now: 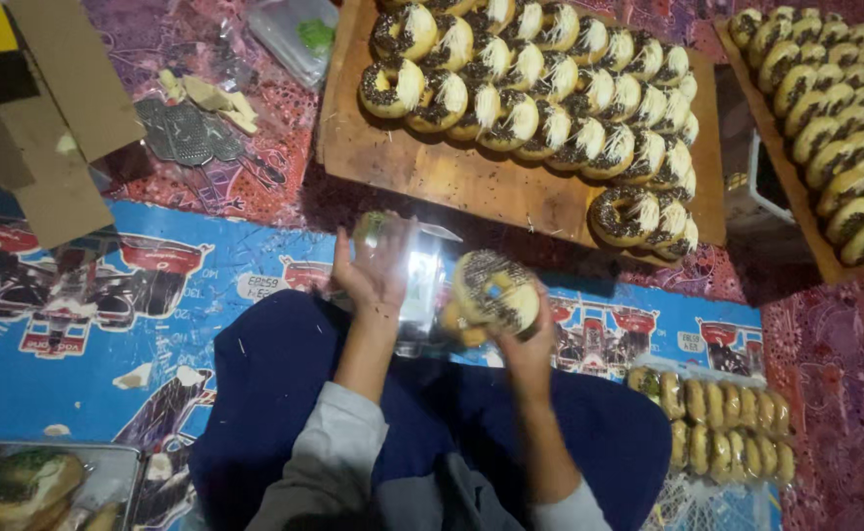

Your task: The person sits on the floor and repeatedly picks up donuts and pastries, places them into clear plastic bags, and arranges the sealed packages on a nearby surface. The task involves handling baked goods one at a time and organizing them into rows.

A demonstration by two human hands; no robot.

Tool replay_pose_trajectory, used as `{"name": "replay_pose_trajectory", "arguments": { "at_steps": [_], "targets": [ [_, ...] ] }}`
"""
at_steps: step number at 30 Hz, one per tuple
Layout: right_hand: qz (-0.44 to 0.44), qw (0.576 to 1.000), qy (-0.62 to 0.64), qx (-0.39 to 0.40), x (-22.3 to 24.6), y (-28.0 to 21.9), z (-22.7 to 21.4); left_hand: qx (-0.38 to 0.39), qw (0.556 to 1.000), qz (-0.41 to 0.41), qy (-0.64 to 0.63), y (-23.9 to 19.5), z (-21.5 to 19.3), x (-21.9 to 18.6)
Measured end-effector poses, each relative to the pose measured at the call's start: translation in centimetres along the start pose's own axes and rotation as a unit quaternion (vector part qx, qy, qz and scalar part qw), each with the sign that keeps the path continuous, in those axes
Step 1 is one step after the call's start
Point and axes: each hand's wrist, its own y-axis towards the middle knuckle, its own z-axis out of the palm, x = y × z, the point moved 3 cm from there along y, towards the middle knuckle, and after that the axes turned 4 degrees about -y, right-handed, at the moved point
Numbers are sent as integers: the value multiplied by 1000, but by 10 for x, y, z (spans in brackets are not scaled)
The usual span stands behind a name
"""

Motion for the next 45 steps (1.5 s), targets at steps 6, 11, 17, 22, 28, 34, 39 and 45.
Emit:
{"name": "replay_pose_trajectory", "arguments": {
  "at_steps": [6,11,17,22,28,34,39,45],
  "targets": [
    [-227,913,-335,-56,20,-15,57,187,973,-41,131,-31,9,37],
    [-113,993,-32,-24,32,2,61,78,966,-85,229,-57,-18,73],
    [-200,890,-398,-98,53,15,36,174,728,162,643,-133,-10,70],
    [-221,891,-387,-87,53,2,35,243,372,290,848,-149,11,57],
    [-148,968,-200,47,38,-3,41,407,269,280,827,-176,40,38],
    [33,936,-182,298,33,-18,71,405,242,359,805,-201,83,-19],
    [-231,840,-406,276,80,-60,98,99,537,316,776,-246,70,-80],
    [-224,820,-381,363,102,-99,155,13,684,288,670,-248,55,-121]
  ]
}}
